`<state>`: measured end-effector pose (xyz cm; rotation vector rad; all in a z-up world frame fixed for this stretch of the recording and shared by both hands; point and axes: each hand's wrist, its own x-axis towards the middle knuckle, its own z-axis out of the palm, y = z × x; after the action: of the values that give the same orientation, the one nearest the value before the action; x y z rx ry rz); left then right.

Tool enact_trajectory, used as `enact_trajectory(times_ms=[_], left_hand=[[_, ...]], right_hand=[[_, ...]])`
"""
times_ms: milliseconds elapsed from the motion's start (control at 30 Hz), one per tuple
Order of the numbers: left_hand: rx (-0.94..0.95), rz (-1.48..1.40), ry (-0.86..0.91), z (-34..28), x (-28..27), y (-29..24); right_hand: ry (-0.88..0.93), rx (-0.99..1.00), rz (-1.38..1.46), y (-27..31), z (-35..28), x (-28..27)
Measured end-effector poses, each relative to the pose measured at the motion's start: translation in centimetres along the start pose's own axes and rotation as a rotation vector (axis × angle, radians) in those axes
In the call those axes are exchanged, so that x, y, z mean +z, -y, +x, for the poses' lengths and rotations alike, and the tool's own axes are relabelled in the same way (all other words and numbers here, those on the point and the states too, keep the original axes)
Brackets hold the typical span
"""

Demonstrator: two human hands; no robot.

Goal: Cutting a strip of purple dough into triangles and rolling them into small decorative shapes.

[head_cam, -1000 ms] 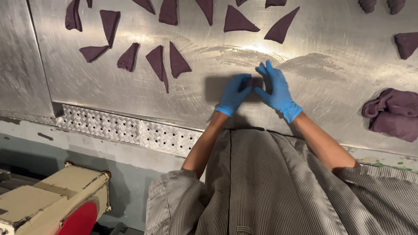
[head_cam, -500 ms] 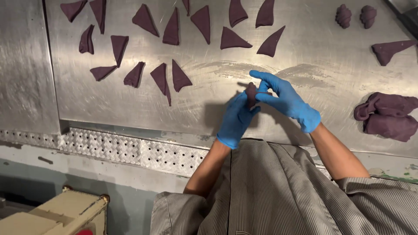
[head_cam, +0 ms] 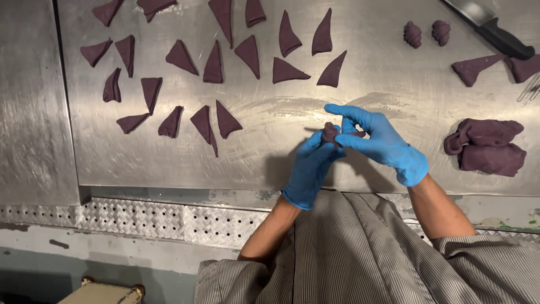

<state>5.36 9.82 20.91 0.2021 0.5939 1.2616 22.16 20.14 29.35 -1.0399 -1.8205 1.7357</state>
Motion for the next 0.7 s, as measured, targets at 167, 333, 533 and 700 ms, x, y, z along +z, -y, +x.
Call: enact_trajectory(times_ms=[167, 333, 533, 700], left_hand=[[0.088, 0.031, -0.005, 0.1, 1.2, 0.2], [0.013, -0.148, 0.081, 0.4, 2.0, 0.3], [0.056, -0.136, 0.065, 0.5, 2.9, -0.1], [0.046, -0.118, 0.026, 1.0, 2.1, 0.7]], right_hand=[[-0.080, 0.002, -0.075, 0.2, -0.6, -1.1], [-0.092, -0.035, 0.032, -0.3, -0.6, -0.7], [-0.110, -0.059, 0.087, -0.4, -0.8, -1.3], [-0.130, -0.086, 0.109, -0.5, -0.6, -1.0]])
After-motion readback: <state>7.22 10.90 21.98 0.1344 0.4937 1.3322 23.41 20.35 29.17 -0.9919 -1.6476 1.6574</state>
